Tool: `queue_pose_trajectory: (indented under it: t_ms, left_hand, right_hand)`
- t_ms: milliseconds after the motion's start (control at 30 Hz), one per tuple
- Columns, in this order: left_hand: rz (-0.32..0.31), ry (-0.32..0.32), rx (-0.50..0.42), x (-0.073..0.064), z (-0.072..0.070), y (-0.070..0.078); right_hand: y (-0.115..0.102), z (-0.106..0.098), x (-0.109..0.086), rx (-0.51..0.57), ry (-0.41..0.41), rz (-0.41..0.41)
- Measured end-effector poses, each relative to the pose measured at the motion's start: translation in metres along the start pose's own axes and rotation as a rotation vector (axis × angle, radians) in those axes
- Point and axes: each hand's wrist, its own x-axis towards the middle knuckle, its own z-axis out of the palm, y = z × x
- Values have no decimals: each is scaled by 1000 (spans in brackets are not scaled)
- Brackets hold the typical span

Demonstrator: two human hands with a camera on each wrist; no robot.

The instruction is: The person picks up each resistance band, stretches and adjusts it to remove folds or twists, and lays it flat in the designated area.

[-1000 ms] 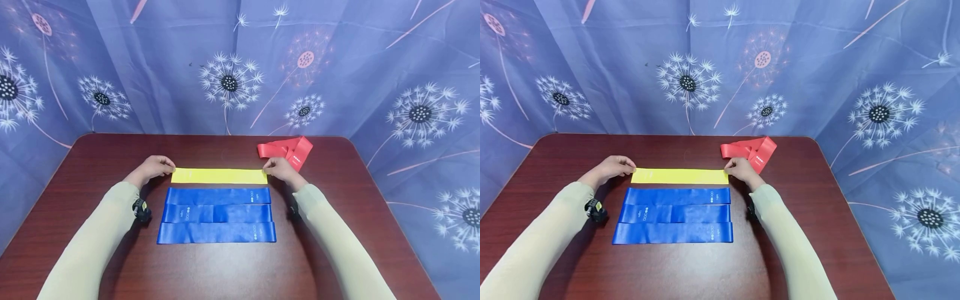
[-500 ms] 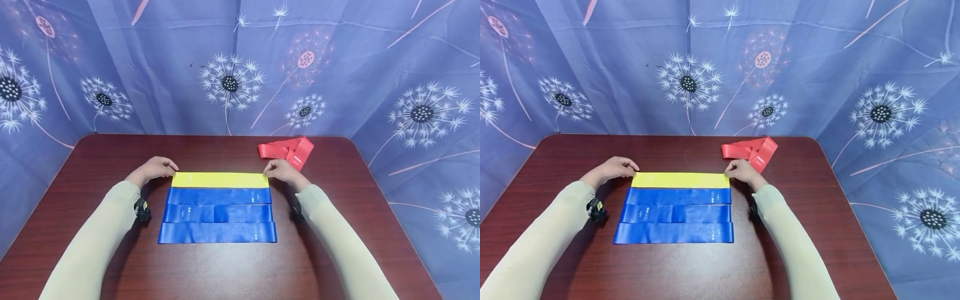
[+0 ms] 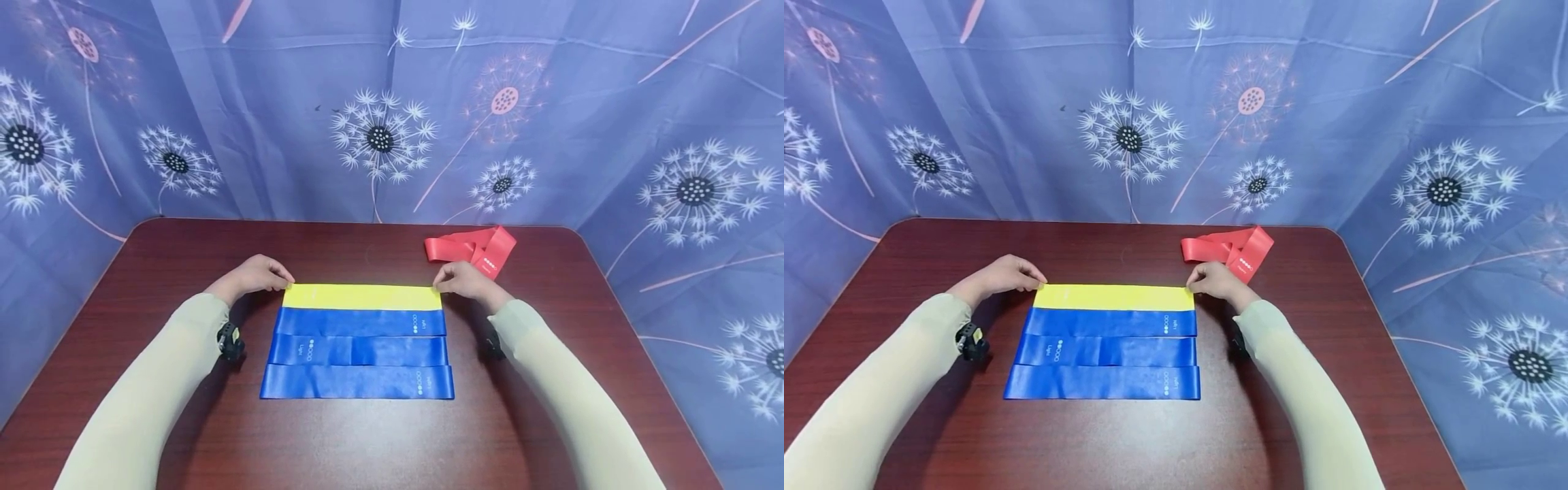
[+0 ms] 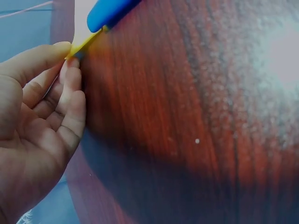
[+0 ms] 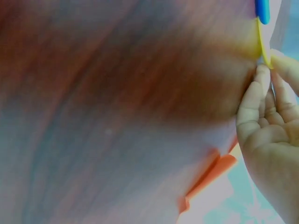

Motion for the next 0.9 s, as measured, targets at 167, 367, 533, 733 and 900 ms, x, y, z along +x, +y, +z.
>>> queue_pose_trajectory:
  t_ms: [167,367,533,733,900]
  left_hand:
    - [15,-3,40,0,-2,2]
    - [23,-4,49,-2,0,3]
    - [8,2,47,-4,2,4]
    - [8,44,56,-7,3,6]
    - [54,81,80,-9,4,13]
  right_hand:
    - [-5,-3,0,-40,-35,-21]
    - [-11,-4,-3,-80,-50,14]
    - [-14,-5,-7,-107,-36,49]
    - [-12,-6,-13,-97,32,30]
    - [-13,-12,-21,-78,120,31]
